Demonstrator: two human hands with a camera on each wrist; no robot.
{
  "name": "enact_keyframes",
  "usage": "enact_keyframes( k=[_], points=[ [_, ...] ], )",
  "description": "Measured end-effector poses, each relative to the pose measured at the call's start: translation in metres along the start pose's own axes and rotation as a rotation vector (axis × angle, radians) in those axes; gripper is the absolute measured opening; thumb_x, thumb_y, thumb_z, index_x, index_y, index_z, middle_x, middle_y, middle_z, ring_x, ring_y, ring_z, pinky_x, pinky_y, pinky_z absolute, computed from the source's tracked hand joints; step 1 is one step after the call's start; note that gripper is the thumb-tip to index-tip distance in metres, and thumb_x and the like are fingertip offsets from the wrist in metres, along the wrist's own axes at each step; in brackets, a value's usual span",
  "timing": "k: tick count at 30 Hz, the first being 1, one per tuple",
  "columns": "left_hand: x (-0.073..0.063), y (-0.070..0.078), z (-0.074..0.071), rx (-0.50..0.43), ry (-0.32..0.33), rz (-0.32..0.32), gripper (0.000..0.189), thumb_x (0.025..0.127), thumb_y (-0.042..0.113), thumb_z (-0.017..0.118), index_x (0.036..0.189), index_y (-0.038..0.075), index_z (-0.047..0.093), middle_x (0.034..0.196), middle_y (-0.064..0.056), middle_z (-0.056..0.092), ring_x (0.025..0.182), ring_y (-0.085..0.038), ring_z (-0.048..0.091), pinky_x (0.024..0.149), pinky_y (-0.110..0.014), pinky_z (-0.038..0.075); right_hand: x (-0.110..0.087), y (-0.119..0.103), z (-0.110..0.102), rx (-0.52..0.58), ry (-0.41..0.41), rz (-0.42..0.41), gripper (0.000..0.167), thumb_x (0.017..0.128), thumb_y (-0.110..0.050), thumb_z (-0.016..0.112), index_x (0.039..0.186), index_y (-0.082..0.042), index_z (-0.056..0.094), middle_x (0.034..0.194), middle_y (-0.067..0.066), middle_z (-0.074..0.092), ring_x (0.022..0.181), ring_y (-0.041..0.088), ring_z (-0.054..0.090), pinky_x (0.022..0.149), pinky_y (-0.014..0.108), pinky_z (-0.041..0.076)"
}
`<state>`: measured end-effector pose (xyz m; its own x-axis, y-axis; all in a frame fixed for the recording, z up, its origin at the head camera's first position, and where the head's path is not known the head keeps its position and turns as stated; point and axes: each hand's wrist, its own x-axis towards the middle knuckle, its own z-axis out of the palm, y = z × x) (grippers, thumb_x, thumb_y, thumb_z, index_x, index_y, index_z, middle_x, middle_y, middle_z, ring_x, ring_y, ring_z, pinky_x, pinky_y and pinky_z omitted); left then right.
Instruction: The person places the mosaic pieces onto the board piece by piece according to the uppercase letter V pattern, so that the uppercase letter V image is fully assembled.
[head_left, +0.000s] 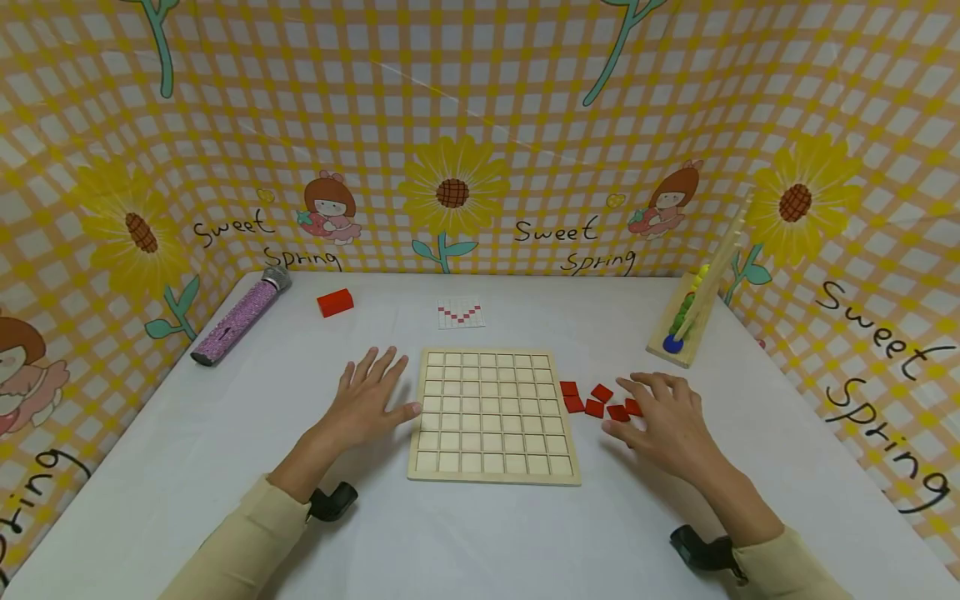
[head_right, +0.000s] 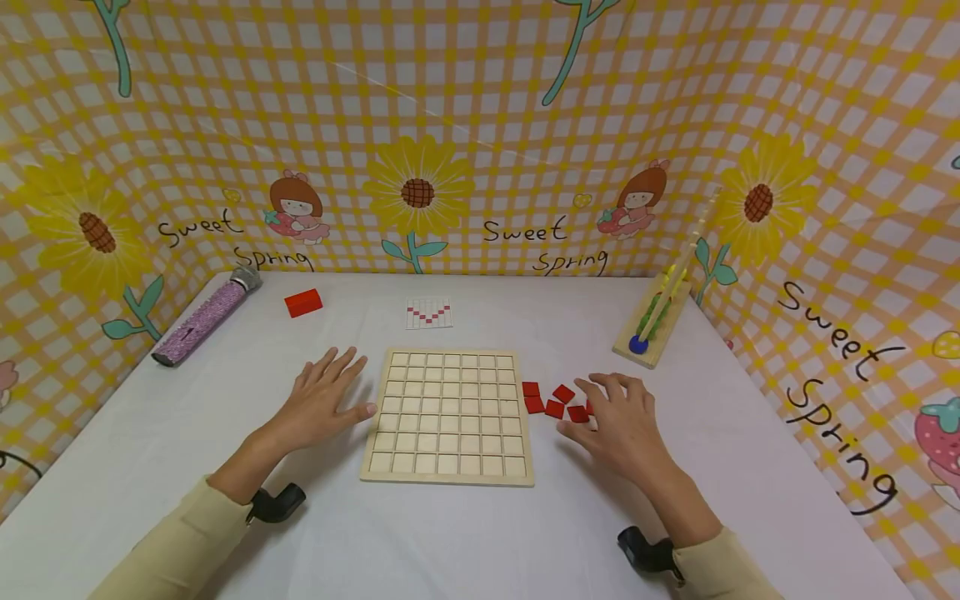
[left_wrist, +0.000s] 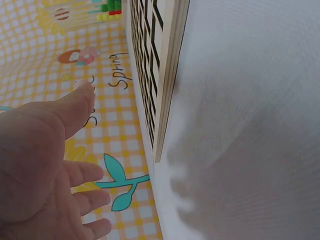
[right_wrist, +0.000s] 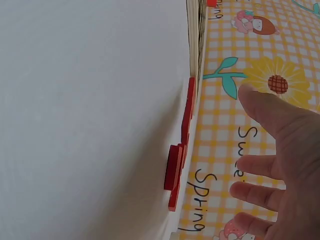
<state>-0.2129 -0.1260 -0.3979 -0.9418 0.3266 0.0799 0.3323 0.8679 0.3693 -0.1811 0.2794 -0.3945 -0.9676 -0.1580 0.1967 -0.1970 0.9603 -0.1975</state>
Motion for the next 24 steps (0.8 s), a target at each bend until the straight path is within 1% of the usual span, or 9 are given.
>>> enact_keyframes(
  k=[7, 12, 18, 24],
  points=[
    [0.003, -0.002, 0.003, 0.009, -0.031, 0.033, 0.076, 0.089, 0.046, 0.060, 0.148, 0.007, 0.030, 0.157, -0.015, 0.022, 0.146, -0.040, 0.010, 0.113, -0.065, 0.008, -0.004, 0.008, 0.000, 0.011, 0.007, -0.016, 0.065, 0.077, -0.041, 0.073, 0.128, -0.004, 0.055, 0.126, 0.025, 0.049, 0.120, 0.047, 0.030, 0.097, 0.066, 0.022],
    [0.004, -0.002, 0.003, 0.001, -0.038, 0.061, 0.075, 0.088, 0.044, 0.061, 0.147, 0.006, 0.032, 0.156, -0.016, 0.024, 0.145, -0.041, 0.013, 0.112, -0.066, 0.011, -0.009, 0.013, -0.003, 0.018, 0.005, -0.034, 0.060, 0.076, -0.039, 0.075, 0.122, -0.004, 0.060, 0.119, 0.024, 0.054, 0.116, 0.046, 0.035, 0.095, 0.065, 0.025],
    [0.005, -0.003, 0.003, -0.036, -0.060, 0.056, 0.074, 0.087, 0.042, 0.063, 0.146, 0.007, 0.035, 0.155, -0.015, 0.027, 0.145, -0.040, 0.015, 0.112, -0.066, 0.012, -0.014, 0.018, -0.004, 0.028, -0.022, -0.040, 0.057, 0.075, -0.040, 0.077, 0.118, -0.005, 0.062, 0.116, 0.022, 0.057, 0.113, 0.045, 0.037, 0.094, 0.062, 0.028],
    [0.007, -0.006, 0.003, -0.063, -0.082, 0.077, 0.071, 0.087, 0.040, 0.064, 0.144, 0.007, 0.037, 0.155, -0.014, 0.028, 0.144, -0.040, 0.016, 0.111, -0.065, 0.014, -0.017, 0.023, -0.004, 0.021, -0.031, -0.052, 0.050, 0.074, -0.037, 0.077, 0.111, -0.006, 0.065, 0.113, 0.019, 0.059, 0.108, 0.042, 0.040, 0.089, 0.060, 0.032]
  ],
)
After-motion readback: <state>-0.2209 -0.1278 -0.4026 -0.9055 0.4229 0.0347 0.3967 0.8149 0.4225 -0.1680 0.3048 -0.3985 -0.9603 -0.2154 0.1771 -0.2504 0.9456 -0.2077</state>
